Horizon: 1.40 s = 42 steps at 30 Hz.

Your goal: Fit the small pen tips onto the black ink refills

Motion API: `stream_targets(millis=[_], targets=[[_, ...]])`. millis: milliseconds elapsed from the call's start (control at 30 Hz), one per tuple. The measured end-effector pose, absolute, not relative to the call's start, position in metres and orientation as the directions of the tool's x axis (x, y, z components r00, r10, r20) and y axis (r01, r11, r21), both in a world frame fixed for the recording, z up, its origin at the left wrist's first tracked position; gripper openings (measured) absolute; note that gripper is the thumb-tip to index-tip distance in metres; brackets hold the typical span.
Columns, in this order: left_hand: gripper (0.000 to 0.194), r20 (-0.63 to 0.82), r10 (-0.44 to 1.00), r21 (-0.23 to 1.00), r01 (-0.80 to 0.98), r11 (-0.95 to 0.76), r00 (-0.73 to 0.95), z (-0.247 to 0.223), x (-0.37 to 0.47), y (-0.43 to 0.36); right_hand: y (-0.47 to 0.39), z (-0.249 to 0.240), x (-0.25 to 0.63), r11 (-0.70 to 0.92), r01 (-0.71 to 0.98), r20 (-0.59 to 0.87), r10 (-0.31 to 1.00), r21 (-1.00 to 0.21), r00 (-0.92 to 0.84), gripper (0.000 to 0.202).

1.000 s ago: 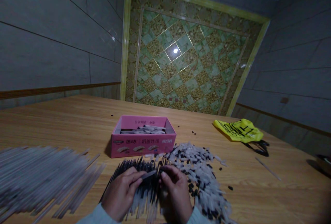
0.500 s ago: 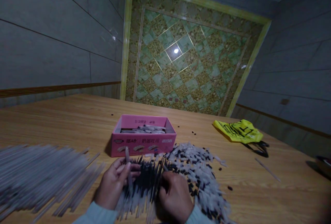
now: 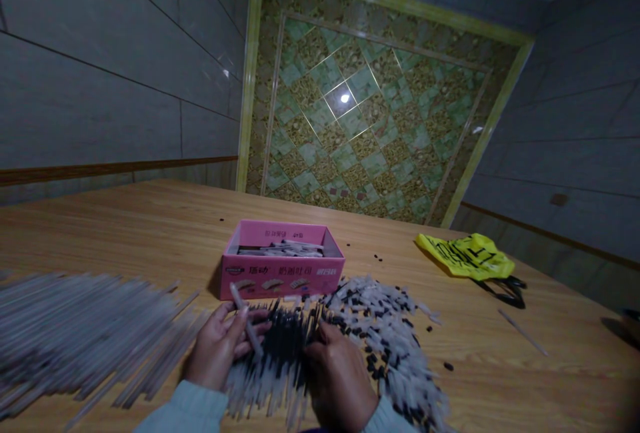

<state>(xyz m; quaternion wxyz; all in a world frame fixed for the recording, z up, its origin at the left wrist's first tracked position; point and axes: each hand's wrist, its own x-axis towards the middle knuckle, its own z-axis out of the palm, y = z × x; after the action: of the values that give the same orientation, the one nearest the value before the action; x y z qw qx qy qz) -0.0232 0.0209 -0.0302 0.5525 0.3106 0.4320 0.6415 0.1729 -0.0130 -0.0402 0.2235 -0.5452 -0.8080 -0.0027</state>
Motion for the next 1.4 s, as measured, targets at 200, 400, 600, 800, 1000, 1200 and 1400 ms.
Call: stream_targets(millis=[200, 400, 600, 800, 1000, 1200, 1400], targets=[[0.023, -0.097, 0.973, 0.892, -0.452, -0.01, -0.211, -0.027, -0.022, 0.02, -0.008, -0.032, 0.176, 0.552, 0.801, 0.341, 0.817, -0.233, -0.464, 0.018], [0.022, -0.11, 0.973, 0.889, -0.459, 0.004, -0.203, -0.029, -0.023, 0.022, -0.002, -0.038, 0.179, 0.577, 0.791, 0.331, 0.801, -0.203, -0.499, 0.012], [0.021, -0.107, 0.972, 0.889, -0.458, -0.001, -0.211, -0.031, -0.023, 0.023, -0.003, -0.037, 0.18, 0.607, 0.77, 0.296, 0.786, -0.198, -0.543, 0.013], [0.024, -0.111, 0.973, 0.886, -0.463, 0.004, -0.204, -0.036, -0.025, 0.027, -0.004, -0.034, 0.175, 0.655, 0.74, 0.312, 0.742, -0.151, -0.593, 0.017], [0.02, -0.125, 0.972, 0.875, -0.485, 0.014, -0.198, -0.038, -0.027, 0.028, -0.005, -0.033, 0.176, 0.702, 0.694, 0.297, 0.705, -0.16, -0.644, 0.015], [0.021, -0.115, 0.97, 0.875, -0.483, -0.004, -0.216, -0.039, -0.025, 0.028, -0.004, -0.035, 0.177, 0.71, 0.695, 0.286, 0.693, -0.114, -0.662, 0.014], [0.021, -0.11, 0.966, 0.875, -0.484, -0.018, -0.235, -0.037, -0.022, 0.027, 0.0, -0.042, 0.175, 0.696, 0.712, 0.295, 0.702, -0.094, -0.648, 0.007]])
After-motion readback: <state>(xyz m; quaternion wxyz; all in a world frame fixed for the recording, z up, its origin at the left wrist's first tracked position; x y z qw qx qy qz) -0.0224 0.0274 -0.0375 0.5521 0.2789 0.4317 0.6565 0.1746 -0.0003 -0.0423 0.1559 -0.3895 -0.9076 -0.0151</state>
